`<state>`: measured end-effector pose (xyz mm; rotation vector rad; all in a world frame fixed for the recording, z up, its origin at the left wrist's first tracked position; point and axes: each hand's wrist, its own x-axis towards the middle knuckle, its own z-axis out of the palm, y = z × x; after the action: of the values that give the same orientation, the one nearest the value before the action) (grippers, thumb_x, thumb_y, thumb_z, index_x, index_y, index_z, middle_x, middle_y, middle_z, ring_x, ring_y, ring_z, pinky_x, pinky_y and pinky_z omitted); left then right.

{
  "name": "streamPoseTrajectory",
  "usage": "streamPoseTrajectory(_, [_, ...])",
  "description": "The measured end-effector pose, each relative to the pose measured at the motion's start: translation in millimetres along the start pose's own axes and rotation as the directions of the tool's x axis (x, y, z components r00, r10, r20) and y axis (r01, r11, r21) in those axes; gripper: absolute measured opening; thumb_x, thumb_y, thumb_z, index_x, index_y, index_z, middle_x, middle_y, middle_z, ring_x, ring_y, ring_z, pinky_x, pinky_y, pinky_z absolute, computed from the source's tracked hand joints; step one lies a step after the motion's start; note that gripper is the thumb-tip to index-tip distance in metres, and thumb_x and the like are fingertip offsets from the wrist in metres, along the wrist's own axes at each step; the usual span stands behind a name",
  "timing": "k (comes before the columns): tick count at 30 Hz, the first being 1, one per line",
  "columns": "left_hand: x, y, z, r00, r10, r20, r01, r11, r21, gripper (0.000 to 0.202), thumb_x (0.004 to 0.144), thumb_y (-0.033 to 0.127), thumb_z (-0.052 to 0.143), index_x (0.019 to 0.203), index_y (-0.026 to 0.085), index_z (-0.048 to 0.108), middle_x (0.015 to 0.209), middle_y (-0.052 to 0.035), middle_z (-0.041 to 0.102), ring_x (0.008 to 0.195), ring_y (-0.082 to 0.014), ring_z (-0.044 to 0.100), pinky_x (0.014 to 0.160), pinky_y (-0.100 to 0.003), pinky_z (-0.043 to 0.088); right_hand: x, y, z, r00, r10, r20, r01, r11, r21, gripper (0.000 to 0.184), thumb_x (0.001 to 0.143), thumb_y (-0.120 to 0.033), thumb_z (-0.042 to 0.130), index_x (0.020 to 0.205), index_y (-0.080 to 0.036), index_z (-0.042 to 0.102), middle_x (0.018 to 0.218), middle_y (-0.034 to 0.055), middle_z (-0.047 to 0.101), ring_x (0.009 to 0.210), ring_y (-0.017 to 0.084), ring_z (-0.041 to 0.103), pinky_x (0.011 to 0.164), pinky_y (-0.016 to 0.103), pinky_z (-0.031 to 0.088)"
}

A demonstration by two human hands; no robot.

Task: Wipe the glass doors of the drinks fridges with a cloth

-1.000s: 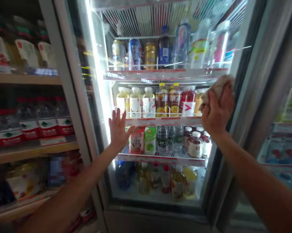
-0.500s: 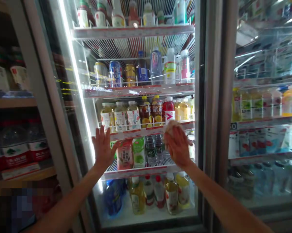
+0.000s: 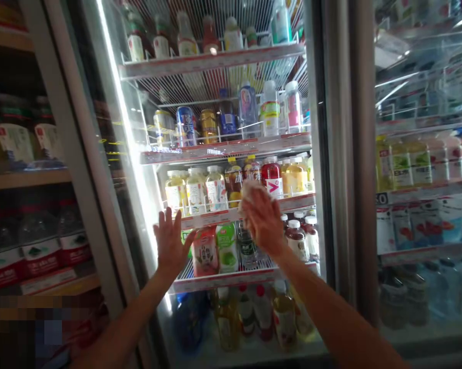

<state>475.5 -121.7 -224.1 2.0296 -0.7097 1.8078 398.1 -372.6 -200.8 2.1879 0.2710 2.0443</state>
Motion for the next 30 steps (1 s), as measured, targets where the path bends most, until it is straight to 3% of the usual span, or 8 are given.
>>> streamPoseTrajectory(3, [0,-1,1.8,1.000,-0.007,-0.004,0.007,1.000,-0.002,0.067,0.090,0.043,0.044,0.146,0.021,0.015,0.150,-0.0161,0.022,0.141,-0.0265,0.008,0.111,-0.054,0.012,10,10,4,0.927,0.301,-0.223,-0.314,0.949,-0.024,0.050,0.087,-0.024,0.041,0.137,-0.020,0.039,0.152,0.0089,0.015,0.137,0.032,0.021,0.106,0.055,0.026])
streamPoseTrajectory(5, [0,-1,2.0,1.000,-0.006,-0.003,0.006,1.000,0.005,0.068,0.089,0.043,0.045,0.146,0.020,0.015,0.149,-0.0164,0.022,0.141,-0.0271,0.008,0.111,-0.055,0.012,15,-5,11,0.940,0.266,-0.212,-0.273,0.962,-0.008,0.052,0.087,-0.025,0.041,0.138,-0.020,0.037,0.151,0.0093,0.018,0.138,0.032,0.019,0.106,0.054,0.026])
streamPoseTrajectory(9, [0,-1,0.4,1.000,0.004,-0.003,-0.004,1.000,0.018,0.070,0.088,0.044,0.047,0.145,0.020,0.016,0.149,-0.0169,0.025,0.141,-0.0272,0.009,0.111,-0.054,0.015,7,-29,18,0.996,-0.093,0.004,0.093,0.995,0.043,0.051,0.087,-0.025,0.044,0.138,-0.028,0.037,0.146,0.0044,0.033,0.136,0.023,0.027,0.109,0.045,0.027])
streamPoseTrajectory(12, [0,1,0.1,1.000,-0.013,0.010,0.013,1.000,0.018,0.069,0.088,0.043,0.046,0.146,0.020,0.015,0.149,-0.0166,0.023,0.141,-0.0267,0.009,0.111,-0.053,0.015,4,0,8,0.991,0.082,-0.104,-0.084,0.996,-0.019,0.050,0.087,-0.023,0.043,0.137,-0.024,0.039,0.149,0.0072,0.026,0.136,0.025,0.026,0.107,0.048,0.027])
streamPoseTrajectory(15, [0,1,1.0,1.000,-0.009,0.002,0.009,1.000,0.014,0.068,0.089,0.042,0.045,0.146,0.020,0.013,0.150,-0.0165,0.021,0.141,-0.0261,0.007,0.111,-0.054,0.013,9,18,3,0.897,0.335,-0.287,-0.356,0.934,-0.021,0.050,0.087,-0.022,0.041,0.137,-0.020,0.040,0.152,0.0100,0.015,0.138,0.031,0.020,0.106,0.052,0.027])
streamPoseTrajectory(22, [1,1,-1.4,1.000,-0.013,0.012,0.013,1.000,-0.008,0.069,0.088,0.041,0.048,0.145,0.022,0.015,0.150,-0.0146,0.021,0.141,-0.0265,0.008,0.111,-0.053,0.012,-7,-36,16,0.997,-0.068,0.030,0.065,0.995,0.076,0.055,0.087,-0.023,0.044,0.140,-0.029,0.032,0.148,0.0016,0.030,0.138,0.022,0.023,0.111,0.046,0.024])
streamPoseTrajectory(27, [0,2,1.4,0.999,-0.026,0.020,0.026,1.000,-0.005,0.067,0.089,0.041,0.045,0.146,0.021,0.014,0.151,-0.0148,0.019,0.141,-0.0268,0.006,0.111,-0.054,0.011,-10,13,7,0.911,0.327,-0.253,-0.342,0.940,-0.016,0.054,0.088,-0.022,0.039,0.141,-0.026,0.030,0.153,0.0047,0.013,0.137,0.030,0.022,0.107,0.056,0.026])
streamPoseTrajectory(30, [0,2,2.0,0.999,-0.034,0.018,0.034,0.999,0.002,0.067,0.089,0.042,0.045,0.145,0.020,0.015,0.150,-0.0158,0.020,0.141,-0.0273,0.006,0.111,-0.054,0.011,-4,-6,13,0.932,0.280,-0.230,-0.287,0.958,0.005,0.056,0.088,-0.022,0.039,0.142,-0.024,0.028,0.153,0.0058,0.014,0.138,0.030,0.020,0.108,0.054,0.026])
